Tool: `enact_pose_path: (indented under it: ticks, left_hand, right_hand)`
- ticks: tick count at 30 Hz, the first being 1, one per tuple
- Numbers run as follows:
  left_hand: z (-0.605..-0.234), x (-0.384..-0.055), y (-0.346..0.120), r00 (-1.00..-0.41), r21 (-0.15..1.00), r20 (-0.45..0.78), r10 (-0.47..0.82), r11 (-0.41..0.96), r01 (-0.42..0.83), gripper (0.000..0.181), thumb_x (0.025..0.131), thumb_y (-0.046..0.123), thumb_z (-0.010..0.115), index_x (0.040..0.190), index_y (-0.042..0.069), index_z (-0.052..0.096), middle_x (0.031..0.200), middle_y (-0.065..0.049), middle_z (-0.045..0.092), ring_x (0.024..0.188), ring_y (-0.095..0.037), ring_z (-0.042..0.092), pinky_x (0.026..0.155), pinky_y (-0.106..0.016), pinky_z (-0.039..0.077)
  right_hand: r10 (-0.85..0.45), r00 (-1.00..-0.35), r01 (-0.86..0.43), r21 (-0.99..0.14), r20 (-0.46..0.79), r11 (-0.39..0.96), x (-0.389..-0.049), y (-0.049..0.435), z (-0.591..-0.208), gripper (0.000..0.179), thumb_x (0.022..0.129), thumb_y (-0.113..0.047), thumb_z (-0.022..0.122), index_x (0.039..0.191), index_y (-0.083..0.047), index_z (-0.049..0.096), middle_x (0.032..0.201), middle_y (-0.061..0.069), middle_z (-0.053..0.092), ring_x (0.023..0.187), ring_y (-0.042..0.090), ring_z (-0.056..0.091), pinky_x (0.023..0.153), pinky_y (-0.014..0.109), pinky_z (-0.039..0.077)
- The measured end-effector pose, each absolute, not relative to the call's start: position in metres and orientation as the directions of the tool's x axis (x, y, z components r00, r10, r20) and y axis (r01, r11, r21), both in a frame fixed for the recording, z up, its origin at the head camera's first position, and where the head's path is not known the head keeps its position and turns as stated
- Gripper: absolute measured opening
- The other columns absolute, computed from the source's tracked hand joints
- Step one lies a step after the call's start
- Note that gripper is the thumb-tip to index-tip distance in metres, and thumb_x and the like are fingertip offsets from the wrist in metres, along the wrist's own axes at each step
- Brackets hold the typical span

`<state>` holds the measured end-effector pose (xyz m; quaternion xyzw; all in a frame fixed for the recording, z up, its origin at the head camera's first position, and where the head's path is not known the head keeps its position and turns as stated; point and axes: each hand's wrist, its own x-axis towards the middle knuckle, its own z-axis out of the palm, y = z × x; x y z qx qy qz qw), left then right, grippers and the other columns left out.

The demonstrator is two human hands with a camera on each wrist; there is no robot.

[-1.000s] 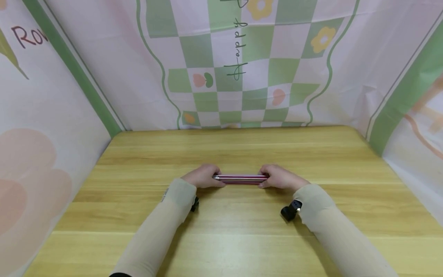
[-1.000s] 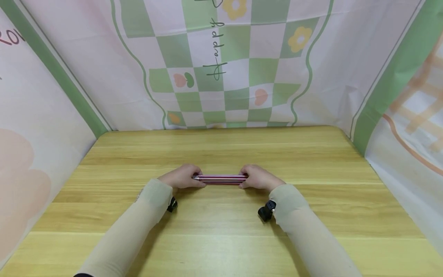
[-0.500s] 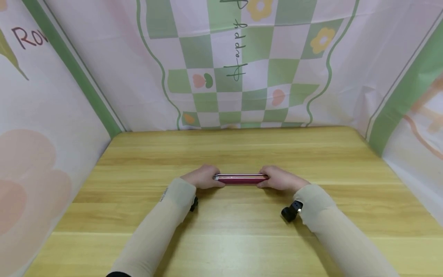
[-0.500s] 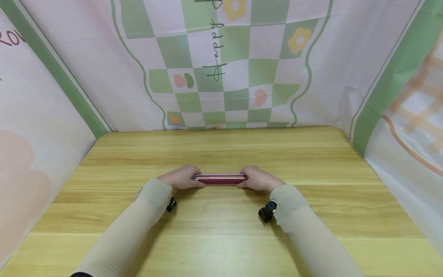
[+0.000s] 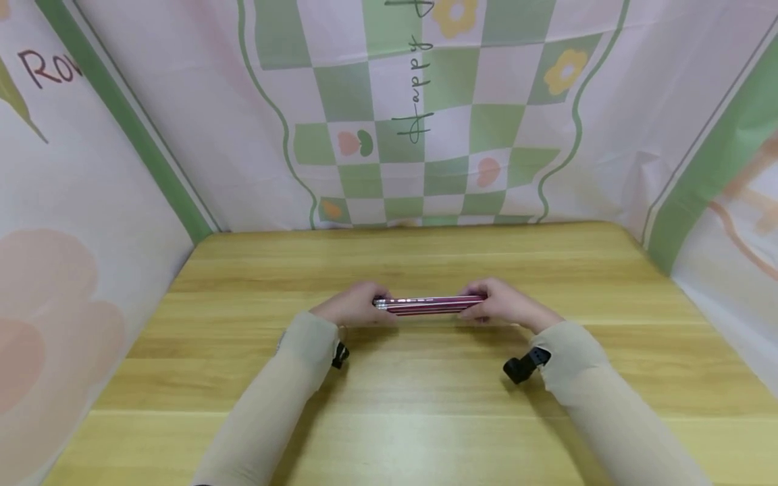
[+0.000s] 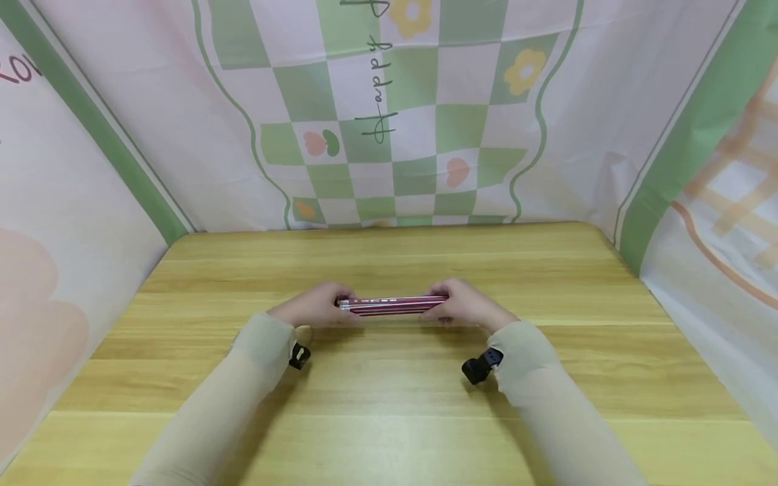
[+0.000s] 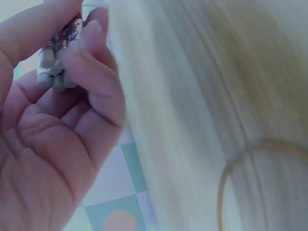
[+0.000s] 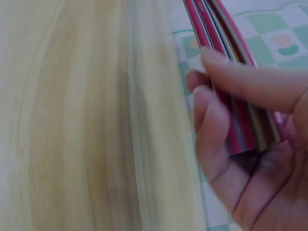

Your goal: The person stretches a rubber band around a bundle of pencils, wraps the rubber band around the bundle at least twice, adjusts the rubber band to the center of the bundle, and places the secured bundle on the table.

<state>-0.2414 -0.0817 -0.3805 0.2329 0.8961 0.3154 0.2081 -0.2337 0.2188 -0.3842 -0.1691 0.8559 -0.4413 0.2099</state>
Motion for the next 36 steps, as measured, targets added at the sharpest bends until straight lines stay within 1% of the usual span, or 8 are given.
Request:
enact_pose_path:
  ticks: [3,5,10,13,17,22,28,36]
  left_hand:
    - [-0.381,-0.240,-0.083,-0.830,0.720,-0.206,0.519,0.655,0.231,0.040,0.086,0.031,0.078,0.120,0.011,0.068,0.115,-0.003,0.068,0.098,-0.018,0.061,0.087,-0.036,0.053]
    - [-0.381,-0.240,-0.084,-0.844,0.761,-0.188,0.501,0.618,0.197,0.043,0.085,0.029,0.079,0.122,0.012,0.067,0.116,-0.003,0.067,0.097,-0.017,0.061,0.086,-0.035,0.053]
    - [-0.381,-0.238,-0.087,-0.860,0.871,-0.169,0.481,0.482,0.099,0.042,0.082,0.027,0.082,0.120,0.014,0.069,0.098,-0.003,0.066,0.070,-0.013,0.054,0.064,-0.029,0.048]
    - [-0.381,-0.236,-0.088,-0.865,0.906,-0.165,0.475,0.419,0.057,0.042,0.082,0.029,0.082,0.120,0.016,0.069,0.089,-0.002,0.064,0.065,-0.014,0.051,0.062,-0.030,0.046]
    - [-0.384,-0.231,-0.087,-0.883,0.929,-0.141,0.448,0.369,0.039,0.041,0.083,0.029,0.081,0.120,0.018,0.070,0.079,-0.001,0.060,0.065,-0.015,0.051,0.063,-0.030,0.048]
    - [-0.389,-0.227,-0.083,-0.904,0.972,-0.134,0.406,0.234,-0.039,0.036,0.081,0.021,0.083,0.115,0.012,0.072,0.084,-0.001,0.064,0.065,-0.012,0.050,0.059,-0.024,0.046]
    - [-0.397,-0.226,-0.079,-0.913,0.986,-0.122,0.388,0.153,-0.067,0.035,0.082,0.015,0.081,0.115,0.008,0.072,0.092,-0.005,0.068,0.065,-0.010,0.053,0.057,-0.021,0.047]
    - [-0.404,-0.223,-0.074,-0.908,0.990,-0.115,0.403,0.123,-0.070,0.033,0.085,0.014,0.079,0.116,0.007,0.071,0.099,-0.007,0.070,0.072,-0.014,0.059,0.063,-0.022,0.052]
  right_hand:
    - [-0.450,-0.873,-0.045,-0.886,-0.190,0.461,-0.233,0.223,-0.385,0.041,0.084,-0.004,0.075,0.120,0.012,0.062,0.075,0.007,0.067,0.059,0.012,0.059,0.056,0.029,0.054]
    - [-0.439,-0.881,-0.003,-0.924,-0.179,0.383,-0.231,0.225,-0.386,0.045,0.083,-0.002,0.075,0.122,0.014,0.060,0.078,0.006,0.069,0.061,0.012,0.062,0.060,0.030,0.057]
    - [-0.405,-0.900,0.084,-0.975,-0.163,0.204,-0.228,0.228,-0.390,0.049,0.081,0.003,0.075,0.126,0.015,0.057,0.091,0.009,0.074,0.074,0.016,0.071,0.073,0.033,0.061]
    - [-0.396,-0.904,0.118,-0.985,-0.160,0.129,-0.225,0.228,-0.391,0.044,0.081,0.004,0.076,0.123,0.007,0.064,0.101,0.010,0.074,0.083,0.018,0.073,0.080,0.034,0.060]
    - [-0.411,-0.900,0.147,-0.988,-0.148,0.035,-0.223,0.228,-0.392,0.030,0.084,0.005,0.072,0.111,-0.010,0.073,0.104,0.007,0.075,0.088,0.019,0.074,0.084,0.032,0.059]
    - [-0.439,-0.892,0.167,-0.981,-0.108,-0.098,-0.222,0.224,-0.394,0.033,0.088,0.011,0.064,0.101,-0.017,0.075,0.102,0.004,0.076,0.087,0.019,0.075,0.082,0.028,0.059]
    - [-0.444,-0.891,0.181,-0.969,-0.090,-0.166,-0.221,0.220,-0.398,0.035,0.089,0.013,0.061,0.100,-0.015,0.077,0.102,0.005,0.076,0.087,0.019,0.075,0.082,0.027,0.059]
    - [-0.441,-0.893,0.188,-0.965,-0.091,-0.183,-0.216,0.213,-0.404,0.034,0.089,0.012,0.062,0.100,-0.016,0.076,0.102,0.005,0.075,0.088,0.021,0.075,0.087,0.032,0.058]
